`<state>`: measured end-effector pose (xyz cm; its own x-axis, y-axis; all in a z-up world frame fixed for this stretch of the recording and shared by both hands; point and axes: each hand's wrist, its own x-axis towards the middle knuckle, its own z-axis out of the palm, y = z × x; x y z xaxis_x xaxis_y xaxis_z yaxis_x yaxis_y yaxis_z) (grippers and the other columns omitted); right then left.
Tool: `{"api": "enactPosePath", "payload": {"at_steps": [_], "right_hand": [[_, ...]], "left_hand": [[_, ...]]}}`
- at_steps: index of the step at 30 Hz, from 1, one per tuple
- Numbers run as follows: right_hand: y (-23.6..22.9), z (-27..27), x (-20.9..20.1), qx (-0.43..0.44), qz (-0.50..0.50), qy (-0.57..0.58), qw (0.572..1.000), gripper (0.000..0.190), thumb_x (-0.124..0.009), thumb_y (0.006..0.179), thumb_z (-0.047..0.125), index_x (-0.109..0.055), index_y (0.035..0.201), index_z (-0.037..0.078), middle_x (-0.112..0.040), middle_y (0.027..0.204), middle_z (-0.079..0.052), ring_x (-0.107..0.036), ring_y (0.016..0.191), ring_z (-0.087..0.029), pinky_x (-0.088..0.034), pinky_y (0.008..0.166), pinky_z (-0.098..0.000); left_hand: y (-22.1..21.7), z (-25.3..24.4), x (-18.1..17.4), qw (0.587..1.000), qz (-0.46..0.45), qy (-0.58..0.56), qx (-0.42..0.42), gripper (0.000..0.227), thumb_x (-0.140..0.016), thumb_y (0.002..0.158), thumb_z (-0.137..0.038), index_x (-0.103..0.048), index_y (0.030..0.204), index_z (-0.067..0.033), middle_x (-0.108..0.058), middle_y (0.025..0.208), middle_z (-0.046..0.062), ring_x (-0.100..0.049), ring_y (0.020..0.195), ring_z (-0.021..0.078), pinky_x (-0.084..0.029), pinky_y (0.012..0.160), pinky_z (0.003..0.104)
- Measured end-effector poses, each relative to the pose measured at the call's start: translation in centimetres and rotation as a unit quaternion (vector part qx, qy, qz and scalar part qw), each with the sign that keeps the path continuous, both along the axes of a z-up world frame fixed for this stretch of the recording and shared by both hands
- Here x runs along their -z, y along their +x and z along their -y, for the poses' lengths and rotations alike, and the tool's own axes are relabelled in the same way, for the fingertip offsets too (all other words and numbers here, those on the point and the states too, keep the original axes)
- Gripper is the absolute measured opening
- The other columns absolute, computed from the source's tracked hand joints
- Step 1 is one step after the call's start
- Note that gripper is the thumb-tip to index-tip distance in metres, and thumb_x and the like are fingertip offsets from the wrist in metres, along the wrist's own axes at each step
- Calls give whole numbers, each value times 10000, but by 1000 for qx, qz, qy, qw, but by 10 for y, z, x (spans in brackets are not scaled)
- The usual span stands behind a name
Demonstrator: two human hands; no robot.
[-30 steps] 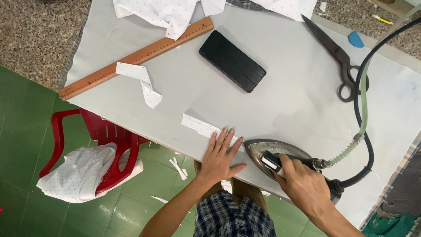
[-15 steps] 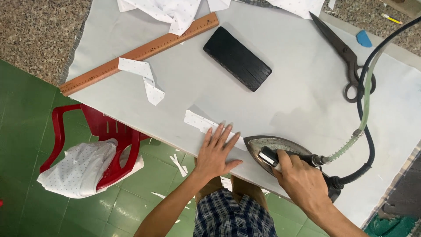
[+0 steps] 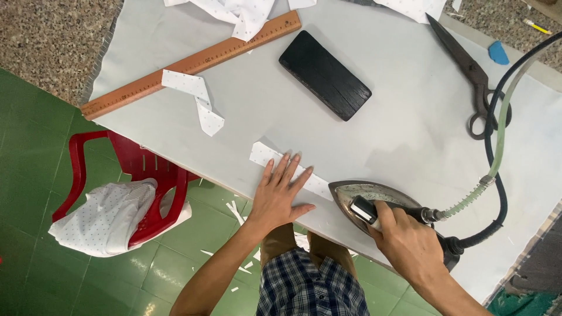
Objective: The person irons a small rectangular piece of white patterned fabric on a table using an iron and a black rectangular weight. They then pick up a larger piece of the same fabric, unfold it, and iron it on the table.
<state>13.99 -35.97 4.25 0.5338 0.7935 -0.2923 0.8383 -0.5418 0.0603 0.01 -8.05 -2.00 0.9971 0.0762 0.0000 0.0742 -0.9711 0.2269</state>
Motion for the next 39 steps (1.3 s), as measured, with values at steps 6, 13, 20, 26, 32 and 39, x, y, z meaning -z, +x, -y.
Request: {"api": "enactPosePath", "payload": {"at_steps": [6, 13, 20, 26, 32, 39], "right_hand": [[1, -2, 3, 0, -7, -3, 1000, 550, -687, 866, 441, -562, 1309, 141, -641, 783, 0, -693, 637, -164, -524, 382, -358], [7, -22, 0, -11, -26, 20, 999, 580, -730, 845, 437, -546, 1306, 137, -638, 800, -19, -693, 663, -187, -541, 411, -381], [11, -41, 0, -25, -20, 19, 999, 517, -656, 905, 479, -544, 1288, 150, -652, 808, -16, -684, 600, -220, -515, 392, -380], [18, -60, -27, -7, -77, 80, 994, 586, -536, 950, 599, -532, 1310, 138, -611, 877, -68, -654, 690, -268, -486, 393, -413], [24, -69, -31, 62, -206, -28, 976, 687, -442, 933, 641, -417, 1453, 193, -663, 1149, -112, -704, 918, -399, -607, 604, -565], [36, -49, -5, -18, -102, 7, 995, 643, -518, 936, 639, -484, 1319, 125, -716, 908, -149, -702, 624, -452, -549, 492, -574]], "left_hand": [[-1, -1, 5, 1000, 3, -15, -4, 861, -370, 968, -785, -390, 1607, -208, -281, 1685, 167, -232, 1573, 347, -144, 1272, 545], [-1, -2, 7, 1000, 15, -15, -4, 847, -396, 970, -780, -414, 1596, -211, -304, 1676, 166, -238, 1571, 342, -130, 1274, 545], [-5, -16, 8, 999, 14, 14, -26, 828, -419, 965, -774, -433, 1589, -231, -327, 1675, 138, -259, 1567, 325, -129, 1273, 545], [-8, -36, 7, 999, 22, -14, -43, 794, -344, 995, -737, -413, 1595, -222, -294, 1684, 139, -245, 1572, 311, -135, 1269, 565], [-12, -33, 10, 995, 79, -17, -53, 722, -428, 1013, -685, -480, 1559, -216, -338, 1664, 127, -288, 1556, 322, -153, 1276, 558], [-16, -29, 16, 993, 111, -1, -35, 663, -421, 1039, -619, -487, 1546, -195, -366, 1645, 161, -302, 1547, 337, -168, 1278, 559]]}}
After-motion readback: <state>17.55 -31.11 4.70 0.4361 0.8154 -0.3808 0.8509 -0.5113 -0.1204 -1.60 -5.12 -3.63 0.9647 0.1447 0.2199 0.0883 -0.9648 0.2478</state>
